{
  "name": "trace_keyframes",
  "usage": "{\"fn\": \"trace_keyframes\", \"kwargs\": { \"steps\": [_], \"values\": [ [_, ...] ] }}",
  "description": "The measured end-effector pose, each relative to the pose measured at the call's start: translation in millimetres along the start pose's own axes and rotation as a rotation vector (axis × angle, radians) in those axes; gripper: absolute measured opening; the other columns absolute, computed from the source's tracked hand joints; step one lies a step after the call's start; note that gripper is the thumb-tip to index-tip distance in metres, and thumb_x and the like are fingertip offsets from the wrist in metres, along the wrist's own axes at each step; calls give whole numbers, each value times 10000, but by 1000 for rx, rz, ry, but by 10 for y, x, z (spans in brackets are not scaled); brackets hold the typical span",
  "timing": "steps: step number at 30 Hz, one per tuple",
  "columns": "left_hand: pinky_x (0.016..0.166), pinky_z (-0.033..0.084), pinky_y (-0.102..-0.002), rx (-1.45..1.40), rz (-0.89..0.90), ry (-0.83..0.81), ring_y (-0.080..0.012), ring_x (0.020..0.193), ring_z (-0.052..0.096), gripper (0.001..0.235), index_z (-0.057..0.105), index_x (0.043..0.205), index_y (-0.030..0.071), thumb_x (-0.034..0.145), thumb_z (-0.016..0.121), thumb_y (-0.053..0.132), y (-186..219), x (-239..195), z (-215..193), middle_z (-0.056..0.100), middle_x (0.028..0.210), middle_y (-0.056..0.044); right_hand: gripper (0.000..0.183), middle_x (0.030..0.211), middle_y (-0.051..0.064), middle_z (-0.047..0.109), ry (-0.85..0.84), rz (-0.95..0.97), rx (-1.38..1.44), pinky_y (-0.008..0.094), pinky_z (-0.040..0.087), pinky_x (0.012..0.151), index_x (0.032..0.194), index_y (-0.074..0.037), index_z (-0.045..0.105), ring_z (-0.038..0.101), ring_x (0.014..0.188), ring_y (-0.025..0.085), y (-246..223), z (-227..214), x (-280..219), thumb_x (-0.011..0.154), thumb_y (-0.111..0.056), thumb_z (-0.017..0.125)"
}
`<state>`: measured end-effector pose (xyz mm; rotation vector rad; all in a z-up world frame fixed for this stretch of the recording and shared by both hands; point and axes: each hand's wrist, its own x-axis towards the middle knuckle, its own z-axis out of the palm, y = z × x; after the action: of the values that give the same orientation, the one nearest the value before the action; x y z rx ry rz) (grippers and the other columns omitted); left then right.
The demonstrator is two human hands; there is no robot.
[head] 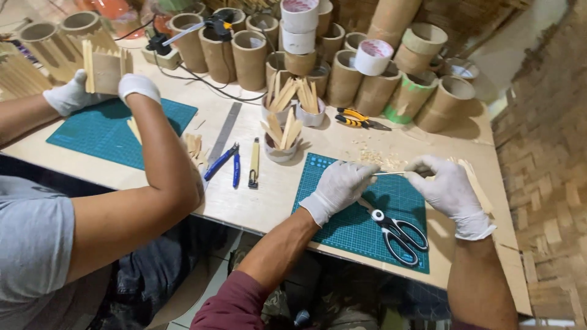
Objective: Cutting and assembling wooden sticks and paper components to create a decorative flower craft.
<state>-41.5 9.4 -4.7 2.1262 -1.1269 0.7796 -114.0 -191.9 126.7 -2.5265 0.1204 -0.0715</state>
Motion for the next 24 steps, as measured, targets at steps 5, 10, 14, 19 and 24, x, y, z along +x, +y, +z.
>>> {"fn": "trace_keyframes", "kwargs": {
  "steps": [5,10,14,19,24],
  "values": [
    [607,520,-442,-183,-131,16,-336,735,696,259,601,1297,146,1041,587,188,-169,-67,67,737,915,-111,280,1007,91,759,97,-127,371,293,563,879,1201,-38,703,694,933,162,182,270,228,935,-124,710],
    [750,568,-431,-340,-277,111,-344,874,726,239,628,1250,101,1052,531,194,-184,36,-96,754,1044,-128,590,1004,127,671,193,-224,583,297,597,891,1320,37,591,662,975,174,555,514,328,909,-372,701],
    [626,532,-419,-382,-379,65,-305,722,673,195,638,1062,81,1039,511,226,-185,102,-68,703,844,-120,901,1027,138,726,125,-331,174,353,610,785,1356,12,613,717,917,242,538,546,210,830,-687,400],
    [573,504,-397,-383,-340,24,-279,652,631,228,615,990,97,1053,468,259,-122,105,-22,657,759,-94,866,911,184,725,125,-330,285,348,589,664,1292,31,642,721,807,263,409,727,197,1017,-641,170],
    [617,498,-437,-436,-249,-52,-335,703,641,250,567,959,125,1053,448,324,-66,72,38,655,809,-98,238,993,171,702,166,-224,646,314,591,792,1284,49,618,677,848,230,501,943,242,1074,-19,531]
  ]
}}
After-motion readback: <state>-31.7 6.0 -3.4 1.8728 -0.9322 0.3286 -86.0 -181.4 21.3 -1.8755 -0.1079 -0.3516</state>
